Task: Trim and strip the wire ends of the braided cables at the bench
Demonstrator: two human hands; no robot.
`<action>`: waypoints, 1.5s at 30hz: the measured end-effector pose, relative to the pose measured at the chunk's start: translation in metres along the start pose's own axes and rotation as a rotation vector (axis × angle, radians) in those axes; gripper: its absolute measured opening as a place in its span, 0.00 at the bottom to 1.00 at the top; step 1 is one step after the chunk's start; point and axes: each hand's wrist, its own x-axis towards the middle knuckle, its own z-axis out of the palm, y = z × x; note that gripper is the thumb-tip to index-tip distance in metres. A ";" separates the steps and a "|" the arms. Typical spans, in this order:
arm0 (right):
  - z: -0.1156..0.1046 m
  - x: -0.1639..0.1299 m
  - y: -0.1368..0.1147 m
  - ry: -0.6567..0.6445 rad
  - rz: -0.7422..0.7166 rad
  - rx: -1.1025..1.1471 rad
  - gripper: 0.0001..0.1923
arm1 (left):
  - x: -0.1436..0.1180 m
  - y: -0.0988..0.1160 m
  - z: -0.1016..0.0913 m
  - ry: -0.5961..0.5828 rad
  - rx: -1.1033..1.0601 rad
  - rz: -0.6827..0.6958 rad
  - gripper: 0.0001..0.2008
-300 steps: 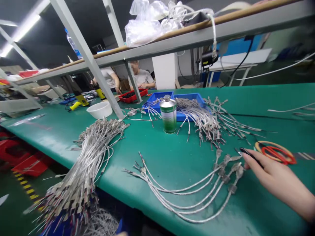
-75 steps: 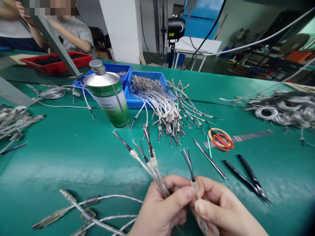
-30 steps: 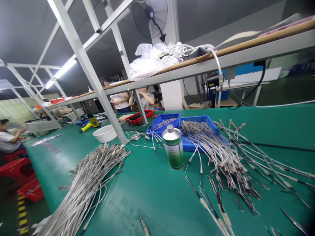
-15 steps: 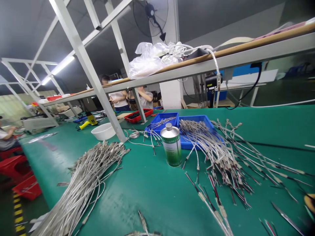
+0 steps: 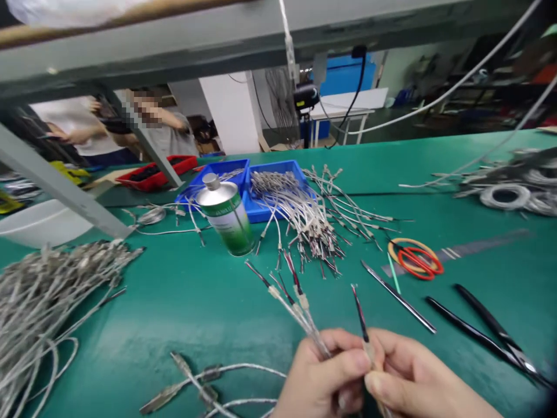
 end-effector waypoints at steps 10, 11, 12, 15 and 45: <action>0.005 -0.005 -0.003 -0.018 0.016 0.074 0.22 | -0.005 0.005 0.008 0.002 0.005 0.077 0.10; 0.005 -0.004 -0.003 -0.032 0.014 0.080 0.22 | -0.005 0.005 0.008 -0.006 0.009 0.081 0.09; 0.004 -0.003 -0.003 -0.036 0.011 0.083 0.22 | -0.005 0.005 0.008 -0.011 0.009 0.084 0.09; 0.004 -0.002 -0.003 -0.053 0.011 0.103 0.22 | -0.006 0.005 0.008 -0.012 0.008 0.085 0.07; 0.003 -0.005 -0.002 0.017 0.025 0.153 0.21 | -0.008 0.006 0.005 -0.001 0.025 0.070 0.07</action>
